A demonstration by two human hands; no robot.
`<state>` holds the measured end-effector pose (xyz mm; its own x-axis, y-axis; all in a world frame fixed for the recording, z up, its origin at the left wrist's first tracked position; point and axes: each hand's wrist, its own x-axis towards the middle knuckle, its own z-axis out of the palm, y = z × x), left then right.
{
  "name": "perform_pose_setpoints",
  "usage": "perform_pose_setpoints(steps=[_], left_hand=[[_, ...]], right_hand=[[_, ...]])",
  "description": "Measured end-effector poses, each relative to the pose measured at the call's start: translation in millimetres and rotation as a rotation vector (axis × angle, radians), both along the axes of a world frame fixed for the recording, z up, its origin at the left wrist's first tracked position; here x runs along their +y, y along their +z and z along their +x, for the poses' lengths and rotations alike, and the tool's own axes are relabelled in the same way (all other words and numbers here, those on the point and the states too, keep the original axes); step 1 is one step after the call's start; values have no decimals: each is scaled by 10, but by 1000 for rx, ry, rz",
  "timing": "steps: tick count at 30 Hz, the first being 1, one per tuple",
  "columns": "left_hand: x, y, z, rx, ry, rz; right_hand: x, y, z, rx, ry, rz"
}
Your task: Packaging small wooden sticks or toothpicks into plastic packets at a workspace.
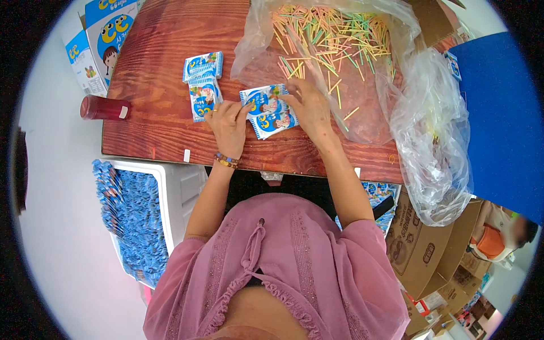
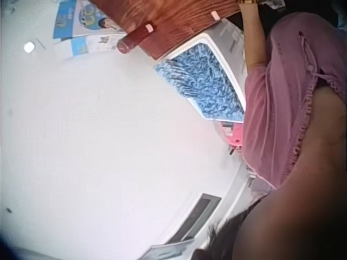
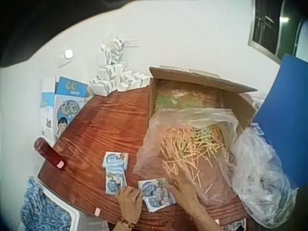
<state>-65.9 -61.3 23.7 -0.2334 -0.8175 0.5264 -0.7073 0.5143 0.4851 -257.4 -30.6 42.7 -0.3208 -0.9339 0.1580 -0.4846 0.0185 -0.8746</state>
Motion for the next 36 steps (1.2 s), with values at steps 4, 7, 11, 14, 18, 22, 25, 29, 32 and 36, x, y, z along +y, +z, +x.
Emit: perform_pose_setpoints(steps=[4,7,11,14,18,22,25,29,32,36], left_hand=[[23,59,29,399,-146,53],[52,128,49,780,-163,671],[34,288,-11,1156,-274,849],[18,285,-7,1219,-298,893],[58,313,-31,1316,-268,971],[93,257,-73,1328,-247,920],[98,240,-88,1393,-220,965],[67,259,-47,1523,-239,1050],[65,262,-40,1563,-264,1096],[86,208,-38,1529,-289,1139]], right_hand=[[-59,18,-27,-254,167,85],[-42,-6,-107,-554,316,200],[-33,157,-75,-621,369,204],[-15,234,-50,-636,379,226],[-2,216,-65,-770,381,269],[12,148,-113,-638,392,258],[24,148,-118,-516,402,205],[115,383,-115,-629,341,117],[164,336,-235,-710,422,17],[240,428,-244,-477,487,135]])
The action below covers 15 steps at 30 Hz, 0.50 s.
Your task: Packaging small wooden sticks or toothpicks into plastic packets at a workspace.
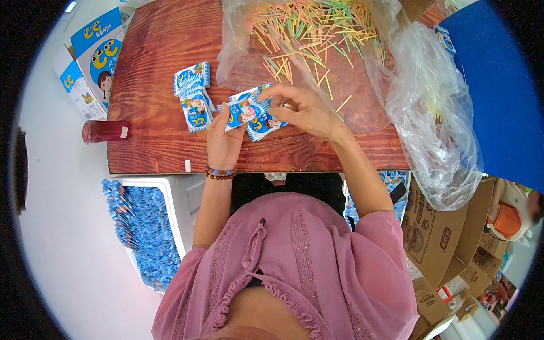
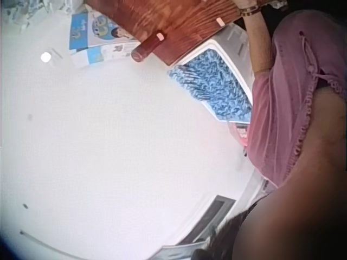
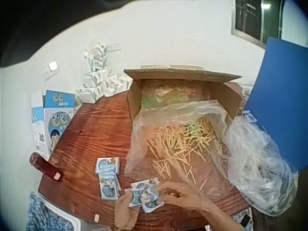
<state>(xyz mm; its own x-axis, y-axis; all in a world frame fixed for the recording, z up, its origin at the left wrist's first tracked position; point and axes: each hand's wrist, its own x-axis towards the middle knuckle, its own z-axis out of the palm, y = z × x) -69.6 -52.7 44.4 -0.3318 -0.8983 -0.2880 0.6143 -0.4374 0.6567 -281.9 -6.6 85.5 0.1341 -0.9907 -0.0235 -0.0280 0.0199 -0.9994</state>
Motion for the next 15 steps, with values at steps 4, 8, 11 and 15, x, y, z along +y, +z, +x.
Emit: perform_pose_setpoints(steps=[4,8,11,15], left_hand=[[26,15,-34,57,-12,14],[37,-77,7,1,-30,14],[49,-79,3,-11,-62,23],[49,-77,-51,-38,-106,22]], right_hand=[[-69,132,50,414,74,-132],[-46,81,60,214,233,-75],[-55,139,31,352,207,-95],[-130,41,7,444,156,-90]])
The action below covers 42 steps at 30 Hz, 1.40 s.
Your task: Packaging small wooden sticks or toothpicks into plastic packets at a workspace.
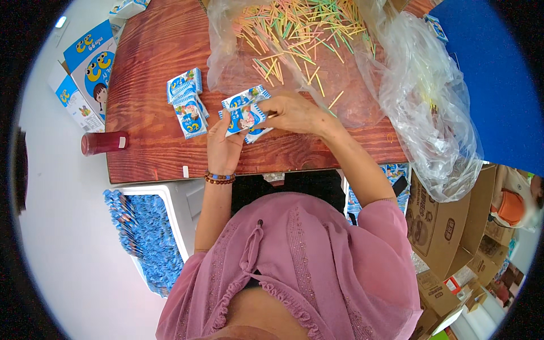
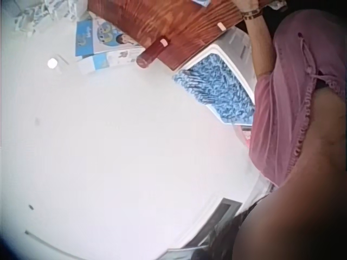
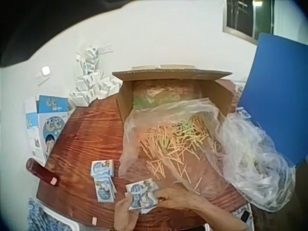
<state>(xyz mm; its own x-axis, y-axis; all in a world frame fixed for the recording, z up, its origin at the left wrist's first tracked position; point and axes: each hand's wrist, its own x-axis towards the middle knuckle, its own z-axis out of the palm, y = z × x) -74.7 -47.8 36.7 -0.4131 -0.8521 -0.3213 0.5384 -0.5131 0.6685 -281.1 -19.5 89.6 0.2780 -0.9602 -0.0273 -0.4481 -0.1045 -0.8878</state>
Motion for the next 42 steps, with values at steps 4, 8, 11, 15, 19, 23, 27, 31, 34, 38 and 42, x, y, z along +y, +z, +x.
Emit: perform_pose_setpoints(steps=[4,8,11,15,19,23,27,31,34,38,42], left_hand=[[13,-8,-117,26,40,17],[92,17,-145,-67,126,-33],[107,16,-137,-86,140,-36],[86,106,-62,-146,307,-163],[251,69,236,-669,311,-353],[465,20,470,-1081,318,-638],[465,-114,438,-1001,332,-757],[472,-127,404,-1038,366,-839],[466,-146,432,-1046,362,-862],[450,-170,421,-1017,368,-885],[460,-194,487,-1052,370,-853]], right_hand=[[-11,-94,7,25,68,-160],[9,-106,6,84,98,-192],[24,4,-98,-166,57,47],[-226,-235,-727,-90,-468,16],[-537,-347,-1259,307,-687,-241],[-880,-372,-1588,505,-644,-341],[-1303,-741,-2289,806,-954,-359],[-1533,-796,-2353,1041,-1119,-157],[-1631,-757,-2288,1005,-1136,-84],[-1737,-961,-2428,991,-1164,-26],[-1783,-1122,-2358,1110,-1030,-182]])
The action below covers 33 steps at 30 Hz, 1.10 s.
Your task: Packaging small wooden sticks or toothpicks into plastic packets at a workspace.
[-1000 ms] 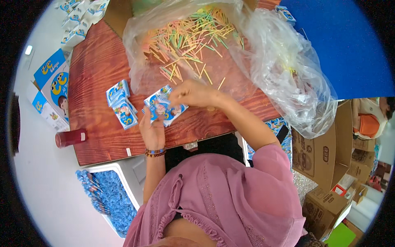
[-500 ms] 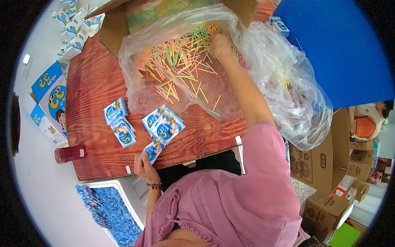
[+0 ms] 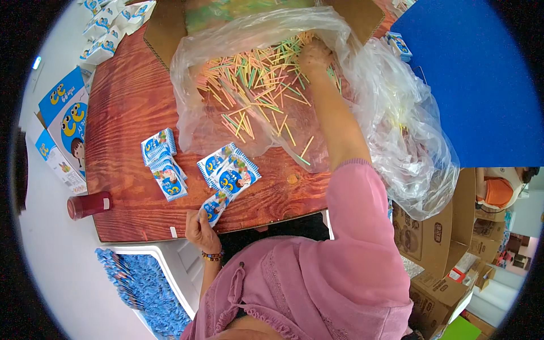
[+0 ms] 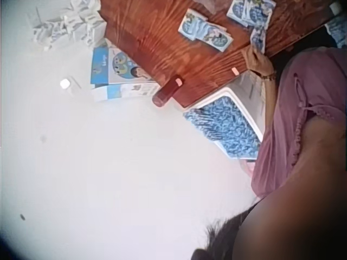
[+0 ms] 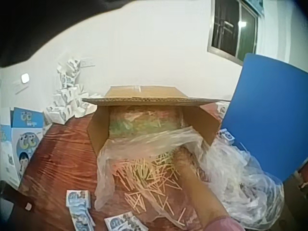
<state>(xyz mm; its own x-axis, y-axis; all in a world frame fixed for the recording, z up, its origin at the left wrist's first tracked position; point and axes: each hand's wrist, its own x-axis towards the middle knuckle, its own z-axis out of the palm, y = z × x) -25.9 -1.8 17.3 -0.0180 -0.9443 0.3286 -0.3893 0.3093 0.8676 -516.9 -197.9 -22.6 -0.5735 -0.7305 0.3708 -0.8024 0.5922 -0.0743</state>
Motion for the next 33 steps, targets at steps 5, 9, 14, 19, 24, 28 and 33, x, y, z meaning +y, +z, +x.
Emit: perform_pose_setpoints(steps=[5,9,14,19,24,28,33], left_hand=[[-21,27,-71,24,-65,-27],[1,-3,29,5,-10,-59],[-35,-10,-85,53,-57,-34],[-2,13,-46,44,-27,-17],[-10,24,-50,25,-33,-12],[-17,29,-77,11,-36,-21],[-11,5,-17,15,-5,-12]], right_hand=[[-19,-375,-728,963,-14,769],[15,1,-184,-2,291,148],[141,-124,-849,-221,163,55],[264,383,-156,-350,334,246],[430,661,38,-502,322,263],[303,616,129,-300,272,382],[332,608,311,-195,361,449]])
